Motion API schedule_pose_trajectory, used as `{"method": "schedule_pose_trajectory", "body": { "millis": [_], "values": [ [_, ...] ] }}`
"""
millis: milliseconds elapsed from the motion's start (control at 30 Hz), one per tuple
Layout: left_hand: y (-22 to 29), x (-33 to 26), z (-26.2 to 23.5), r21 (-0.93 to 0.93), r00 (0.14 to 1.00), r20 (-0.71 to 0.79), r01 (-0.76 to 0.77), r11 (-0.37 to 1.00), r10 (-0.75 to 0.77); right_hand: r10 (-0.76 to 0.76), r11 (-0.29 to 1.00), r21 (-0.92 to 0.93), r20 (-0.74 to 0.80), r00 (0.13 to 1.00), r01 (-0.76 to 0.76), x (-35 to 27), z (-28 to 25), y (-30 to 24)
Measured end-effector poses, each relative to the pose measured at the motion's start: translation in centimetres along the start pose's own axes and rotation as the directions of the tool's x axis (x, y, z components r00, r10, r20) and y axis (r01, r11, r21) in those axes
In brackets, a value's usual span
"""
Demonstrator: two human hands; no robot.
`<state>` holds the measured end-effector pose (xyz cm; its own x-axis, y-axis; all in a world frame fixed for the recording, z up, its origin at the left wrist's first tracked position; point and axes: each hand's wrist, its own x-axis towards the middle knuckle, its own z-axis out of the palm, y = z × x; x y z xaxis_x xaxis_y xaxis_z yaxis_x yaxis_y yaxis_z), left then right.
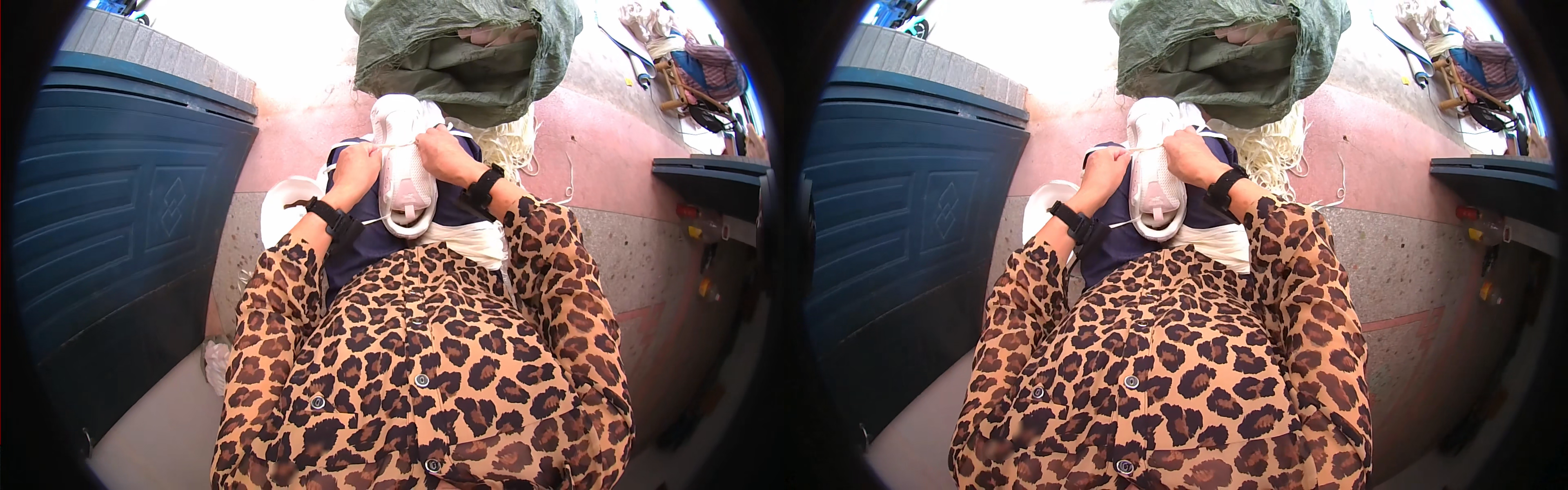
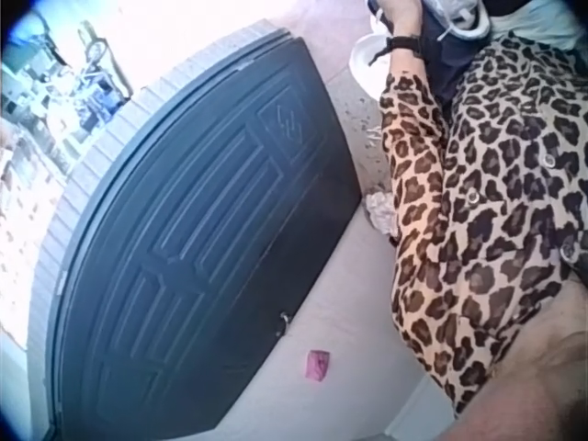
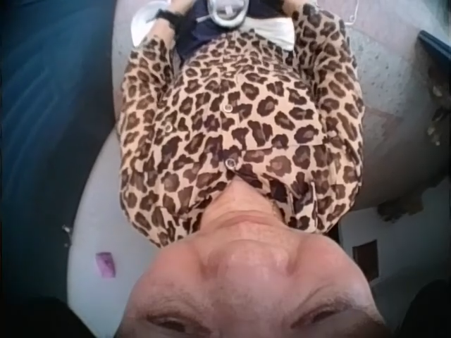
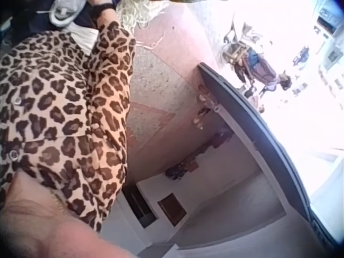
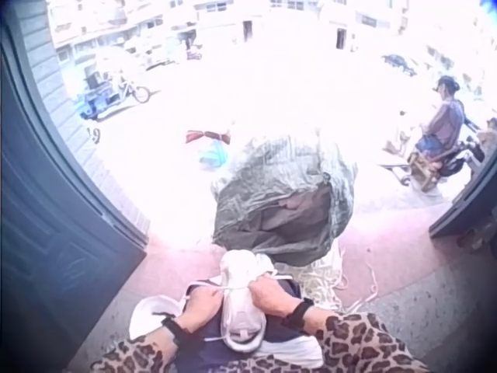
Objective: The person is lacing white sneakers while holding them in their lap.
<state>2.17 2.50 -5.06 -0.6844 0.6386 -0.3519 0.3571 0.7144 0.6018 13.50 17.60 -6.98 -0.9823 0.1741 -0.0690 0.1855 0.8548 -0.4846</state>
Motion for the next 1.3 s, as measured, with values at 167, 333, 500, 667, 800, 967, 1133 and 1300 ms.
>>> {"method": "schedule_pose_trajectory", "body": {
  "millis": [167,333,500,667,800,967,1133,1300],
  "values": [
    [0.2,0.8,0.4,0.169,0.99,-0.08,-0.105,0.98,0.12,-0.047,0.989,0.134,-0.149,0.988,0.068,-0.5,0.8,0.6],
    [2.6,0.4,-0.6,0.363,0.991,0.026,-0.13,0.922,0.13,-0.056,0.979,0.185,-0.184,0.981,0.091,-0.7,0.9,0.9],
    [1.8,1.0,0.3,0.47,0.944,0.088,-0.321,0.822,0.318,-0.048,0.974,0.211,-0.174,0.984,0.085,-0.7,0.7,0.8],
    [1.7,0.4,0.8,0.506,0.897,-0.106,-0.323,0.8,0.429,-0.043,0.978,0.196,-0.152,0.987,0.072,-0.6,1.1,1.1],
    [2.2,-1.6,0.9,0.524,0.889,-0.123,-0.318,0.79,0.44,-0.062,0.981,0.172,-0.178,0.982,0.093,-0.7,1.1,1.3],
    [2.7,-0.5,-0.8,0.532,0.967,0.163,-0.254,0.808,0.197,-0.106,0.978,0.157,-0.183,0.977,0.136,-0.6,0.9,1.1],
    [1.9,1.1,-1.7,0.478,0.924,0.335,-0.335,0.812,0.185,-0.128,0.983,0.12,-0.087,0.988,0.138,-0.4,0.6,0.9],
    [1.8,1.3,-2.2,0.383,0.914,0.39,-0.267,0.884,0.106,-0.136,0.98,0.133,-0.108,0.985,0.15,-0.4,0.9,1.1]
  ]
}}
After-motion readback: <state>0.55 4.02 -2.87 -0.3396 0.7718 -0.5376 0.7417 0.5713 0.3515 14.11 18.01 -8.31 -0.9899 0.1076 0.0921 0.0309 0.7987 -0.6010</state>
